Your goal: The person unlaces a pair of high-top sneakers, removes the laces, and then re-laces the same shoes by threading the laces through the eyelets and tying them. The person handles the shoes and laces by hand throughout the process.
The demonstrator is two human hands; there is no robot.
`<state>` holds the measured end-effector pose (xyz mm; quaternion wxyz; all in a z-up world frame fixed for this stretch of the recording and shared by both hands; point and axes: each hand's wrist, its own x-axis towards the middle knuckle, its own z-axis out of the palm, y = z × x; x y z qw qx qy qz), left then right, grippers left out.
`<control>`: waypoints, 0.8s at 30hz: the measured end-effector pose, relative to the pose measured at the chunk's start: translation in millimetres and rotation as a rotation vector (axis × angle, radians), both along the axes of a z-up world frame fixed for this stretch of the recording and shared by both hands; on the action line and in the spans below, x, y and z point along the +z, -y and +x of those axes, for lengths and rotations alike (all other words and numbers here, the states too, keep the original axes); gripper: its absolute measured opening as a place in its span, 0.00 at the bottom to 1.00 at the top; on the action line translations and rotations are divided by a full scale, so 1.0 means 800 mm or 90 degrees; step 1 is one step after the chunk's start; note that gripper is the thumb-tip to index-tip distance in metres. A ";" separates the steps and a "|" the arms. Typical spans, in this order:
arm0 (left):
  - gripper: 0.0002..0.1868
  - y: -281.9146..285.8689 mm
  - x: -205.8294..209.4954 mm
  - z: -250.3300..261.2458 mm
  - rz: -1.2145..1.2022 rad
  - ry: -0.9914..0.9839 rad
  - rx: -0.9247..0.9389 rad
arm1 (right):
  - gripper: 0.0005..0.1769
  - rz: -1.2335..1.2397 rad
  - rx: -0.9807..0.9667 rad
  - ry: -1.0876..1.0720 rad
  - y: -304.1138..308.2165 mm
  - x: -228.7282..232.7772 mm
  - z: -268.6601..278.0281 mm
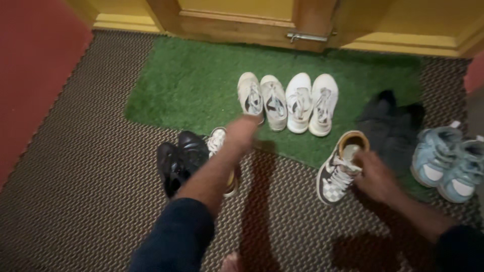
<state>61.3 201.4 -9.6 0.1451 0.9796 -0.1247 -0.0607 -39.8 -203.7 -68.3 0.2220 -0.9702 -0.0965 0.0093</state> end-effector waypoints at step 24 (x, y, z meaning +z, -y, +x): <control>0.41 -0.097 -0.080 -0.103 0.179 -0.062 -0.002 | 0.23 0.322 -0.226 -0.633 -0.440 -0.060 -0.012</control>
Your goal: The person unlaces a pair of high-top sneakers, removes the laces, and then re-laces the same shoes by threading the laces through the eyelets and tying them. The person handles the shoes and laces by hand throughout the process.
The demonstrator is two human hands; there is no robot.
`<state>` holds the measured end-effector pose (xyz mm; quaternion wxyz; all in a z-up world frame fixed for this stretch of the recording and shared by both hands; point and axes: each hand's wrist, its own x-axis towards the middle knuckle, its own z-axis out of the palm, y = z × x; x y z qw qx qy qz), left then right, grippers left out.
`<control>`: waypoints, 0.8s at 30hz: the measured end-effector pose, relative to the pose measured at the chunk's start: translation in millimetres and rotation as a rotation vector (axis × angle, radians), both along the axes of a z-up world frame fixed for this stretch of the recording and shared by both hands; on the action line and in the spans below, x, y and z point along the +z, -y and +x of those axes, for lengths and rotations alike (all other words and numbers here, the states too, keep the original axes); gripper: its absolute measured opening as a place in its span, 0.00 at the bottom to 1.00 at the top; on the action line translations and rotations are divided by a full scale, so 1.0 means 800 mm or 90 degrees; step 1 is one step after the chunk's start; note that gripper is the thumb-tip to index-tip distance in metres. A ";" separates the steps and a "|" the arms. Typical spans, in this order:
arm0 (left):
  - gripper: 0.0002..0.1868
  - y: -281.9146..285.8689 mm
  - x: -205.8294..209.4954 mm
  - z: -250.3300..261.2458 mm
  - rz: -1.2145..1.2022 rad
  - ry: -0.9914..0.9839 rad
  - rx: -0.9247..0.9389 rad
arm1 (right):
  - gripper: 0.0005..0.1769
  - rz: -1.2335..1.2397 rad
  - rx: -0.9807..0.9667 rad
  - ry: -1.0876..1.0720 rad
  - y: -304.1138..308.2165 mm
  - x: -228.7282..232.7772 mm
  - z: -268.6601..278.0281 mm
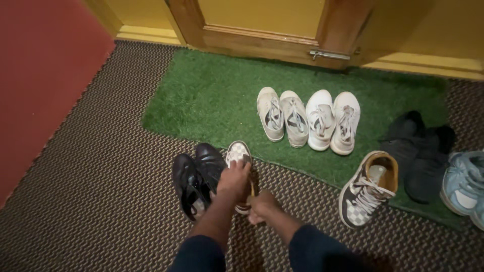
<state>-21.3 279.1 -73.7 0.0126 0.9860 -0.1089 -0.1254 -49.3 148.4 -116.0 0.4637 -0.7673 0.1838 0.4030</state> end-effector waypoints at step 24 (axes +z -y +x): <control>0.14 0.099 0.131 0.063 -1.115 -0.361 0.261 | 0.18 0.253 0.214 0.298 0.211 0.156 0.066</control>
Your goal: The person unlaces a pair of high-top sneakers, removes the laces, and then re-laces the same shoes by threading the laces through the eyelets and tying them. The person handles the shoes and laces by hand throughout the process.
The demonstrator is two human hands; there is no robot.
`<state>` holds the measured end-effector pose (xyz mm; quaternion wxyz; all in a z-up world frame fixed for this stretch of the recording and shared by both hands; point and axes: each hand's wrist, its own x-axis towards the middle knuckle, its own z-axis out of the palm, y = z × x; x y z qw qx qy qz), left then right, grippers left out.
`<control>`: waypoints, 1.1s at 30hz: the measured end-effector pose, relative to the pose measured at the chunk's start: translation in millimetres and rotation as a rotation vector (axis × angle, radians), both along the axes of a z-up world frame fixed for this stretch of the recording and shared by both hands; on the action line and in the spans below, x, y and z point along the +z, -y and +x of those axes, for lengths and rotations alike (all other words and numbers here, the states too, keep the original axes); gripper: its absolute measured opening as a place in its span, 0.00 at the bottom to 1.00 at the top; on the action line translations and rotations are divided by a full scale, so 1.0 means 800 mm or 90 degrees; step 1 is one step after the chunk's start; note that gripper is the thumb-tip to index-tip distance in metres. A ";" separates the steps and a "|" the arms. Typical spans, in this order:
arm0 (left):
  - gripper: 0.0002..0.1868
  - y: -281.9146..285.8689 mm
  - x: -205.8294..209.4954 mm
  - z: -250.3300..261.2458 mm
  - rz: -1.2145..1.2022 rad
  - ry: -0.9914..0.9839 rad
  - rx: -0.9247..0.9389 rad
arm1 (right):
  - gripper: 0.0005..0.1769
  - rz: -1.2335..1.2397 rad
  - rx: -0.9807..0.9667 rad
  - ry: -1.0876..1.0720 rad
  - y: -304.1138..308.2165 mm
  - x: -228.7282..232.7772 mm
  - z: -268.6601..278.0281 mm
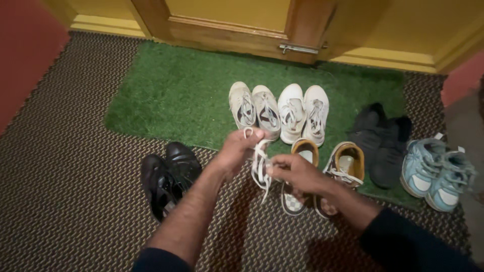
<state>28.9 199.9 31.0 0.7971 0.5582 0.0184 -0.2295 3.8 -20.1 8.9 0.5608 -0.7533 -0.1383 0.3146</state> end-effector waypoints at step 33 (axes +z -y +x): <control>0.19 -0.092 -0.141 0.018 0.475 0.153 0.350 | 0.09 0.170 -0.506 -0.074 0.313 0.081 0.077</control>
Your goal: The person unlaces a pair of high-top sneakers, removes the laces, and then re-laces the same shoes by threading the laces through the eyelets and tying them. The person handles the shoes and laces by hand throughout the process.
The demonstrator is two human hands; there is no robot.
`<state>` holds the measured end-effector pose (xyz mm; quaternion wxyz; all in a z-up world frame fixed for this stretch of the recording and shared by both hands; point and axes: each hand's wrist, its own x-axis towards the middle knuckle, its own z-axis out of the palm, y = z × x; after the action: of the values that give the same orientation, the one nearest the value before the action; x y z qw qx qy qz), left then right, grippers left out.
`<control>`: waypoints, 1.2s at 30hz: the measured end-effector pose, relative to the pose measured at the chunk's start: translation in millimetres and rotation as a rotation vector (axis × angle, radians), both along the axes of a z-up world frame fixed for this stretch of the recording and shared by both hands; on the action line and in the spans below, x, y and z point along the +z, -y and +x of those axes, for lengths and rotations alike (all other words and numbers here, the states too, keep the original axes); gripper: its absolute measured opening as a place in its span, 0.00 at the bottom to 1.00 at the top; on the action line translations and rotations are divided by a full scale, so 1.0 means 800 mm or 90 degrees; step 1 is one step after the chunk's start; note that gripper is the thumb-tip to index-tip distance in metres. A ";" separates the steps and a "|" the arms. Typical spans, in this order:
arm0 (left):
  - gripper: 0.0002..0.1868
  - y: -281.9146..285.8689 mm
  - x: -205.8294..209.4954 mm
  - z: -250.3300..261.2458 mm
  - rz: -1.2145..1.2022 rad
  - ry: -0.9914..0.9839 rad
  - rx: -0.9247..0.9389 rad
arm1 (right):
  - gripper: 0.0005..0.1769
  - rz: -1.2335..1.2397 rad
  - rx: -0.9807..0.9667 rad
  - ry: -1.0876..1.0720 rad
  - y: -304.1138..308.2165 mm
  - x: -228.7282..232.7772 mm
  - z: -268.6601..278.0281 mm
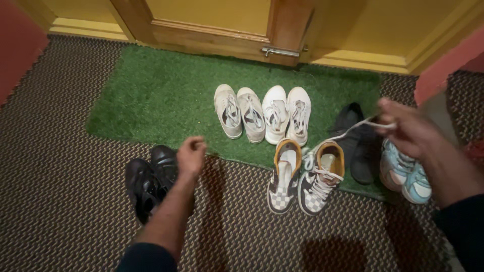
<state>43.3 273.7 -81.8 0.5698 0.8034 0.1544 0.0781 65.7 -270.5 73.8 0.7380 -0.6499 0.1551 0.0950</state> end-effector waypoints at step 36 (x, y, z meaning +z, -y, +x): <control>0.33 0.151 0.214 -0.031 -0.740 -0.105 -0.397 | 0.17 -0.520 0.298 0.328 -0.274 0.081 -0.084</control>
<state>18.8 152.5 89.4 0.8927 0.3754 -0.0253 -0.2479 -1.1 -51.0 138.3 0.3983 -0.9036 -0.1553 0.0263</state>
